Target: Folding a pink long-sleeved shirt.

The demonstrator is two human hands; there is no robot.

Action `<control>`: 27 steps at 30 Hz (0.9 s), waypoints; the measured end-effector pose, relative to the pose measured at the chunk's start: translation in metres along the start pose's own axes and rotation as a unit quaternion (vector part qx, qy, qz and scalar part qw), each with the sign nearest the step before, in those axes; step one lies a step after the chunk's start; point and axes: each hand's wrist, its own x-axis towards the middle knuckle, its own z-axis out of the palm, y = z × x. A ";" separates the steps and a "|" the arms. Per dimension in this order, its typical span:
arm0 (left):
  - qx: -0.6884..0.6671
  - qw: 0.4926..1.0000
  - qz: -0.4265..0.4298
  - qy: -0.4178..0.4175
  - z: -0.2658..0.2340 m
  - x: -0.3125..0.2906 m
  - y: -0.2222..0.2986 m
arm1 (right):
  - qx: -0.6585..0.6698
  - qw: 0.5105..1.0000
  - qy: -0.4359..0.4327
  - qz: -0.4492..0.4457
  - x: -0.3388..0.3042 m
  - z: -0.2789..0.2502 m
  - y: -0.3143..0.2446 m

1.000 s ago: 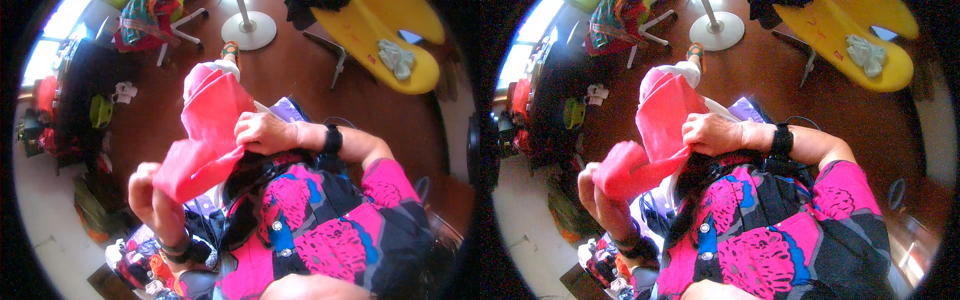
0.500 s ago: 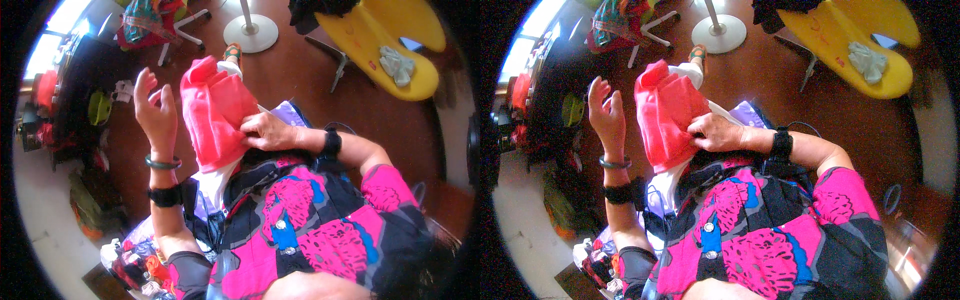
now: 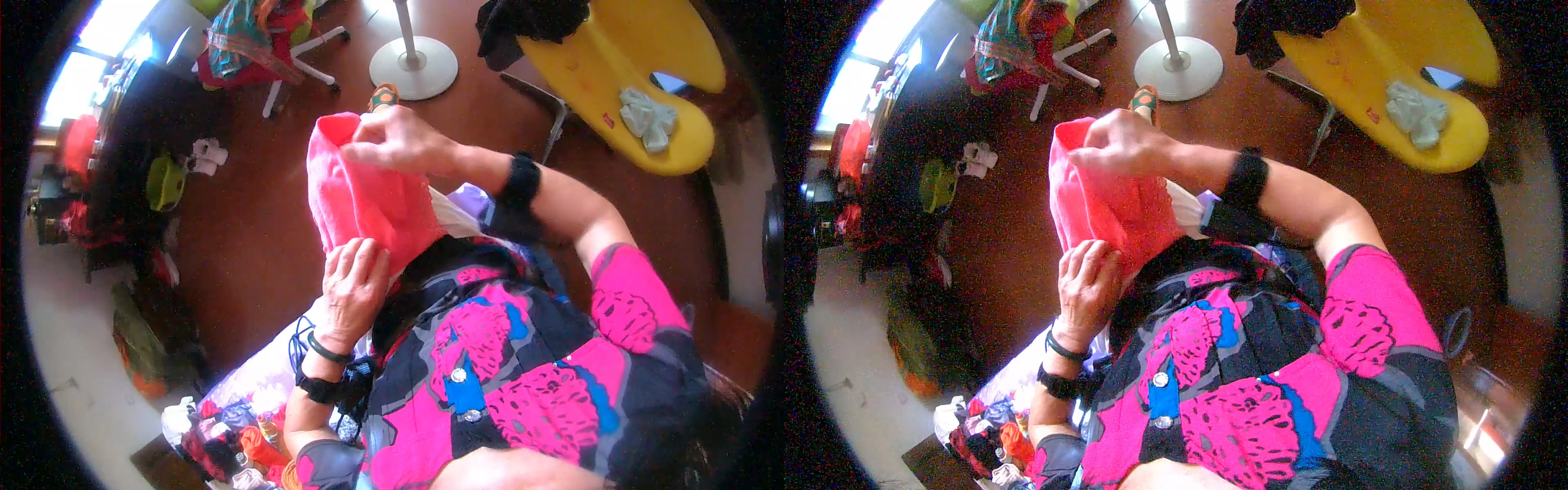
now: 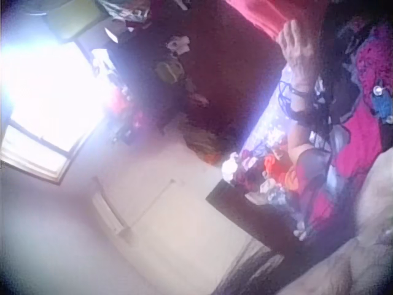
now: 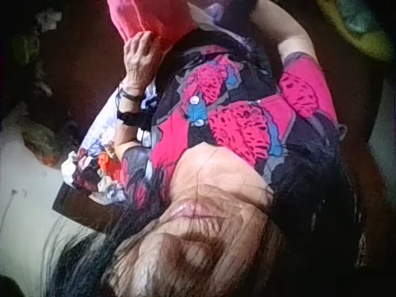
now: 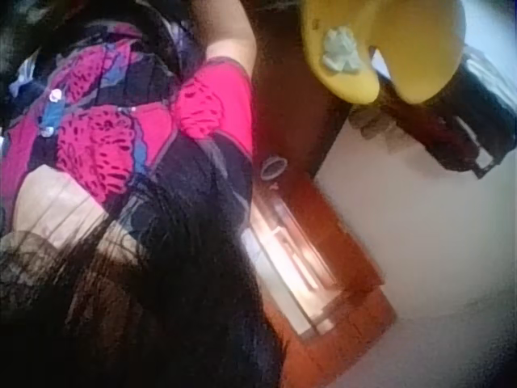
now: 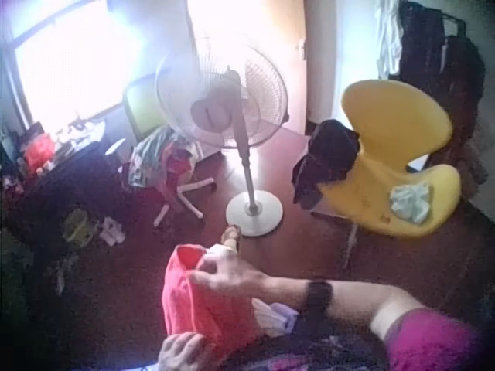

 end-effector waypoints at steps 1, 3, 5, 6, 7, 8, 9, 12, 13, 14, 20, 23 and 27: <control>0.002 1.000 -0.001 -0.005 0.002 0.001 0.001 | -0.028 0.999 0.009 0.035 0.012 0.002 -0.003; 0.002 1.000 0.008 -0.010 0.003 0.001 0.000 | -0.064 0.997 -0.012 0.041 0.036 0.002 0.002; 0.001 1.000 0.016 -0.017 0.003 0.003 -0.002 | -0.149 0.987 -0.020 0.059 0.056 0.009 0.019; -0.001 0.999 0.002 -0.033 0.001 0.006 0.000 | -0.156 0.986 -0.030 0.055 0.059 0.010 0.013; -0.004 0.999 -0.012 -0.049 0.000 0.007 0.000 | -0.155 0.986 -0.031 0.054 0.064 0.015 0.016; -0.004 0.995 -0.040 -0.094 0.005 0.004 -0.002 | -0.145 0.988 -0.046 0.021 0.071 0.019 0.024; -0.004 0.995 -0.041 -0.094 0.006 0.005 -0.003 | -0.136 0.989 -0.060 -0.013 0.074 0.019 0.023; 0.009 0.990 -0.059 -0.124 0.006 0.006 -0.002 | -0.004 0.999 -0.032 0.013 0.072 0.025 0.016; 0.011 0.990 -0.049 -0.132 0.007 0.006 -0.002 | 0.114 0.993 0.007 0.036 0.069 0.027 0.012; 0.013 0.989 -0.040 -0.140 0.007 0.005 -0.003 | 0.149 0.988 0.014 0.031 0.067 0.023 0.008; 0.040 0.988 -0.019 -0.145 0.012 0.005 -0.002 | 0.059 0.992 0.073 -0.089 0.070 0.024 -0.002; 0.028 0.992 -0.003 -0.126 0.011 0.004 -0.002 | -0.098 0.987 0.106 -0.073 0.075 0.032 0.021; -0.117 0.990 -0.073 0.027 0.002 -0.004 -0.003 | -0.088 0.988 0.129 -0.008 0.067 0.028 0.030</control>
